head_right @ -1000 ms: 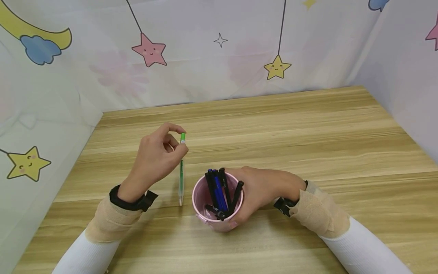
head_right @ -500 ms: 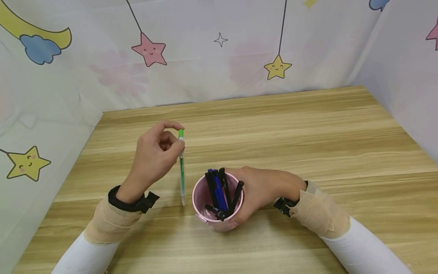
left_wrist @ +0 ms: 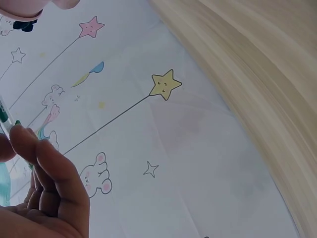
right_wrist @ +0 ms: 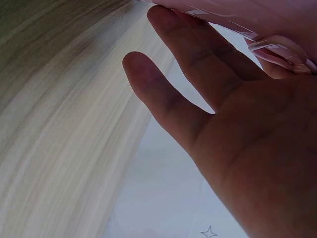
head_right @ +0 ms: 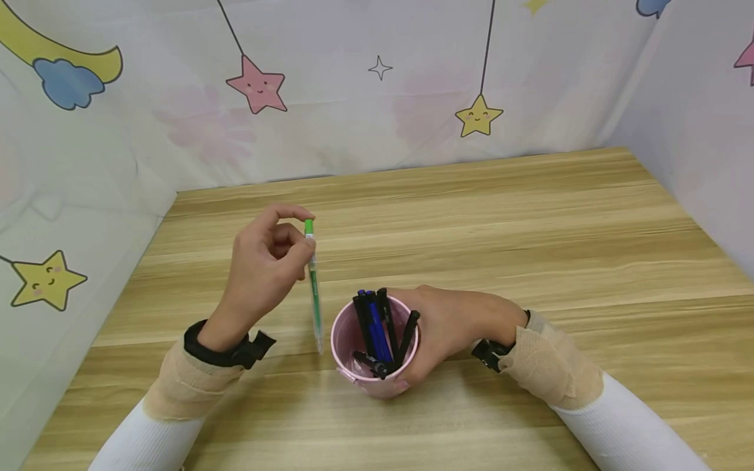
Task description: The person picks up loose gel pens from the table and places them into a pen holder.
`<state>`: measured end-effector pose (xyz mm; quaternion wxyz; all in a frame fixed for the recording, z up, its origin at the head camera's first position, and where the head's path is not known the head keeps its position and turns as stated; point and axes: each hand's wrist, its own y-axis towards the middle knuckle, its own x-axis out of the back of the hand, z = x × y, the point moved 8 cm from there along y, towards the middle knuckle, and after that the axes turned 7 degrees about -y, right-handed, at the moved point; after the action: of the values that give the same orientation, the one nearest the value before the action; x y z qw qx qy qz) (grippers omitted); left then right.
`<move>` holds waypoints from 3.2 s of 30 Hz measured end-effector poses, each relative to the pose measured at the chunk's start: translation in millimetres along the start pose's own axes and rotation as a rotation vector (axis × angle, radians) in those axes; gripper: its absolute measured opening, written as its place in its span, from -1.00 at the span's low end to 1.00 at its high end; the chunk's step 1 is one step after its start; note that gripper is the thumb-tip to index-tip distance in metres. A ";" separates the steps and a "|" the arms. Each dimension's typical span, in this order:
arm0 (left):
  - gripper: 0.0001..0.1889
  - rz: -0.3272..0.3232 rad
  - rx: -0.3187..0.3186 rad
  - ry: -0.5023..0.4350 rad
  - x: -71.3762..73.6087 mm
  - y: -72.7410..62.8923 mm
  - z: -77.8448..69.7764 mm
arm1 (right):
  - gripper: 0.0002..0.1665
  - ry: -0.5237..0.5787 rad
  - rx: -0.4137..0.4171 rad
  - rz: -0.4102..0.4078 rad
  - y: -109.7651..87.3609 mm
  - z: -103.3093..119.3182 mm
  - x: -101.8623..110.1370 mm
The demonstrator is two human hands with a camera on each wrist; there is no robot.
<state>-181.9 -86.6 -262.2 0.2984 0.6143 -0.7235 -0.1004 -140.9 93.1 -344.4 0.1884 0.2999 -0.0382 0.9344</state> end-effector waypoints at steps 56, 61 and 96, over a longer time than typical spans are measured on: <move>-0.72 0.080 -0.145 -0.177 -13.8 -5.2 -25.0 | -0.12 0.004 0.003 -0.006 0.1 -0.7 0.7; -0.72 0.098 -0.159 -0.159 -16.3 -6.3 -26.0 | -0.13 0.012 -0.005 -0.002 0.1 -1.3 0.3; -0.81 0.183 -0.256 0.007 -37.1 -12.2 -32.3 | -0.13 0.003 0.013 0.011 0.3 -0.6 -0.6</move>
<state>-151.3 -47.0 -254.0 0.3848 0.5031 -0.7567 -0.1619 -141.0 92.7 -345.2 0.1816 0.2993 -0.0334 0.9361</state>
